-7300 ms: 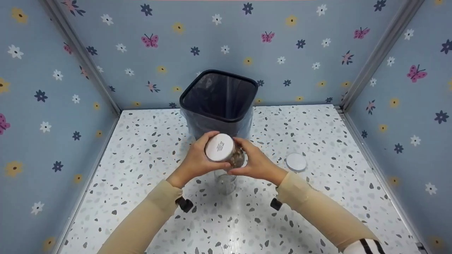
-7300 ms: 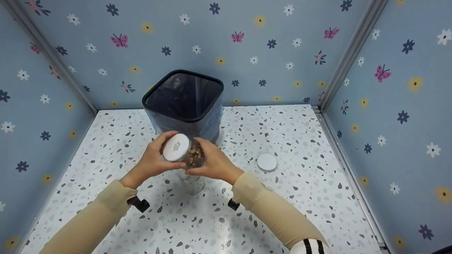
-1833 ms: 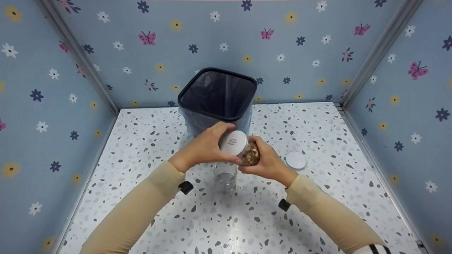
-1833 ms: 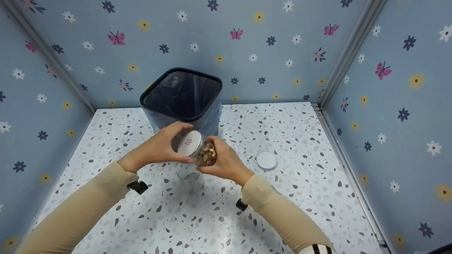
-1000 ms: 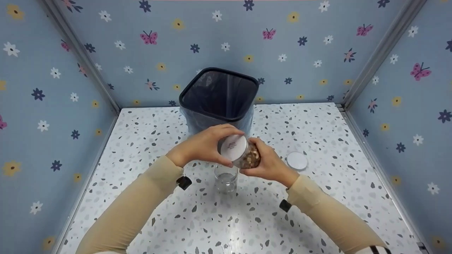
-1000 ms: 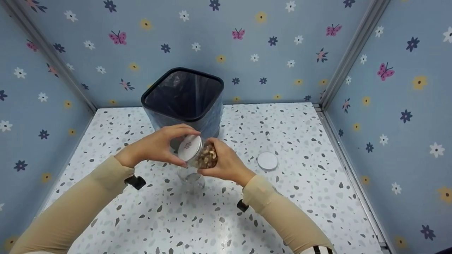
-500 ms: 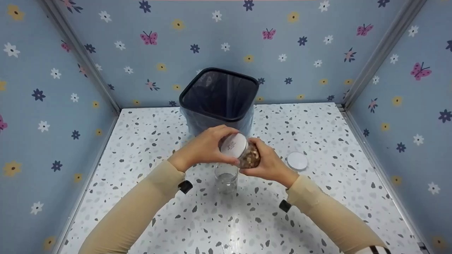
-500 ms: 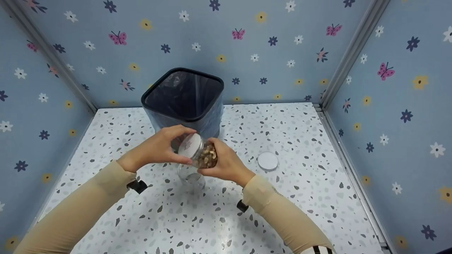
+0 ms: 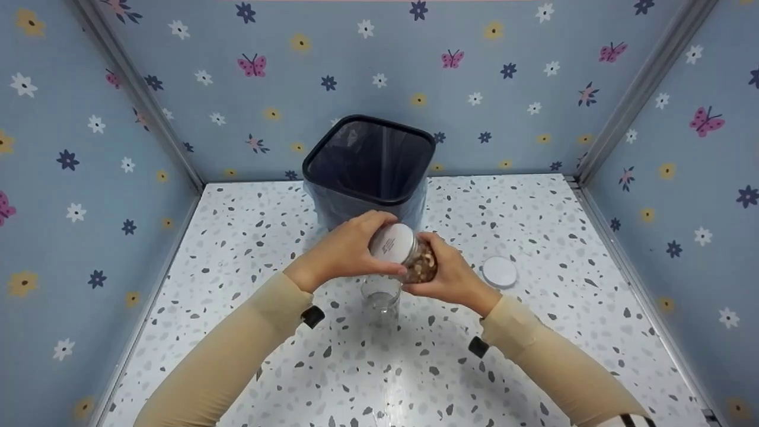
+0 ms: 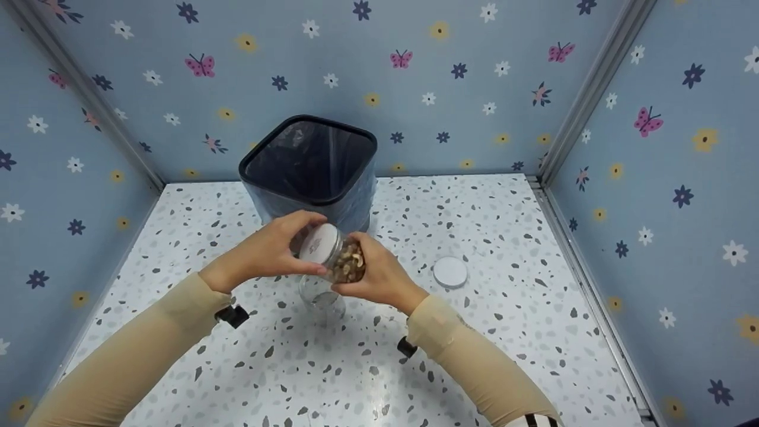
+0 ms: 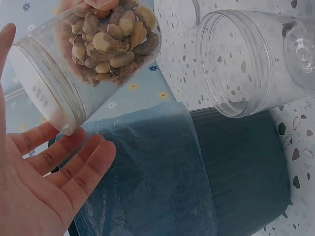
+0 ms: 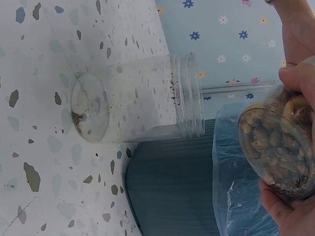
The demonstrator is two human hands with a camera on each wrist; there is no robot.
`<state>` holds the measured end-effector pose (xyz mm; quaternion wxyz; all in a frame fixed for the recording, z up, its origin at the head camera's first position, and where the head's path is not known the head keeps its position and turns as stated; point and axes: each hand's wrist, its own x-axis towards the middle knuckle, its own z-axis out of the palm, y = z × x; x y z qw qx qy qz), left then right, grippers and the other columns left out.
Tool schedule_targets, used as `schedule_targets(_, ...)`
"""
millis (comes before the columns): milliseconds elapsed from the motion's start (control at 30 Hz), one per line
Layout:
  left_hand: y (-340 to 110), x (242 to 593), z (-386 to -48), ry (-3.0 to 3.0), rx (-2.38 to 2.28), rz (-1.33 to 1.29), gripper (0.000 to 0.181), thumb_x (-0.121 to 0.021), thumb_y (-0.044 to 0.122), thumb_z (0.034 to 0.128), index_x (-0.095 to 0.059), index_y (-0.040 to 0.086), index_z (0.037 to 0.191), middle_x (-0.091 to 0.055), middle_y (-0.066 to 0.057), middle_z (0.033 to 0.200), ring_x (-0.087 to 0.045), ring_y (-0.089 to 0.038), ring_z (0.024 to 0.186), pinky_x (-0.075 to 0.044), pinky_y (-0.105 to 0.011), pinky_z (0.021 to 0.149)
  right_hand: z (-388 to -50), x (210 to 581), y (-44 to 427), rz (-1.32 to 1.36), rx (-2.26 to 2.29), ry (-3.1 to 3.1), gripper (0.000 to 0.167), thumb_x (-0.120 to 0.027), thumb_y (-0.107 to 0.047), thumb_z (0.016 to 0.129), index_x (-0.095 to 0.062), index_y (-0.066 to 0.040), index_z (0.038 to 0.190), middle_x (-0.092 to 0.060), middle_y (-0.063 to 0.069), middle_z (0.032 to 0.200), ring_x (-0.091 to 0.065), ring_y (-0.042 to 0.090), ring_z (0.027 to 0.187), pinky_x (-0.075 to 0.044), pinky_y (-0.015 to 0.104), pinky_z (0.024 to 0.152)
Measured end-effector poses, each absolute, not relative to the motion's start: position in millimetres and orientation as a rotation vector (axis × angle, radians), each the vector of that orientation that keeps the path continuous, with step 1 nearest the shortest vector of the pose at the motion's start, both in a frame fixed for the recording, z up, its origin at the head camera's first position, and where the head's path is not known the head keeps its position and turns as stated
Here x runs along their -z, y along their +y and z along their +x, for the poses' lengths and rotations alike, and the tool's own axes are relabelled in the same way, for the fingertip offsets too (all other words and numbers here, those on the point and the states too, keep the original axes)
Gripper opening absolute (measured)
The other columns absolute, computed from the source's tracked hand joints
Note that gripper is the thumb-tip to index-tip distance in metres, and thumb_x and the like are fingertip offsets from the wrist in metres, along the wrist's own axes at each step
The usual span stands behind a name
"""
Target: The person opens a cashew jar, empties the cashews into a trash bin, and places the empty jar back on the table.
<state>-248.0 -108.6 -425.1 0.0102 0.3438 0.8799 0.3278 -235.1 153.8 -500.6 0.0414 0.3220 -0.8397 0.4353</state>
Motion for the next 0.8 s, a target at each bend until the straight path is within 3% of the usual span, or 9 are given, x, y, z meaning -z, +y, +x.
schedule_targets(100,-112.9,424.8,-250.1,2.663,-1.047,1.144,0.104,-0.097,0.051,0.0778,-0.05,0.006,0.159,-0.056,-0.009,0.157,-0.059,-0.024,0.138,-0.054,-0.044,0.113,-235.1,500.1,153.8,1.009,-1.33,-2.558,0.09,-0.097,-0.024,0.08,-0.048,-0.001,0.152,-0.068,0.015,0.138,-0.069,0.025,0.117,-0.062,0.045,0.097)
schedule_targets(267,-117.5,420.5,-252.0,2.57,-1.031,1.246,0.107,-0.102,0.032,0.0749,-0.047,0.01,0.164,-0.047,-0.01,0.167,-0.046,-0.029,0.154,-0.045,-0.05,0.124,-235.0,500.6,154.1,1.02,-1.317,-2.553,0.091,-0.097,-0.023,0.079,-0.048,-0.001,0.152,-0.068,0.015,0.139,-0.069,0.026,0.118,-0.062,0.046,0.099)
schedule_targets(633,-115.9,409.2,-252.1,2.534,-0.91,1.346,0.097,-0.098,0.012,0.0765,-0.052,0.013,0.162,-0.049,-0.009,0.165,-0.047,-0.032,0.151,-0.049,-0.051,0.121,-234.8,500.7,153.1,1.023,-1.329,-2.571,0.092,-0.097,-0.028,0.079,-0.048,-0.002,0.152,-0.07,0.014,0.136,-0.07,0.024,0.116,-0.062,0.043,0.097)
schedule_targets(800,-114.9,410.5,-253.9,2.55,-0.898,1.359,0.093,-0.098,0.013,0.0762,-0.055,0.011,0.159,-0.053,-0.009,0.162,-0.05,-0.031,0.149,-0.049,-0.049,0.12,-234.8,500.5,153.5,1.014,-1.333,-2.583,0.091,-0.099,-0.031,0.079,-0.05,-0.003,0.151,-0.069,0.012,0.135,-0.07,0.023,0.115,-0.062,0.042,0.096)
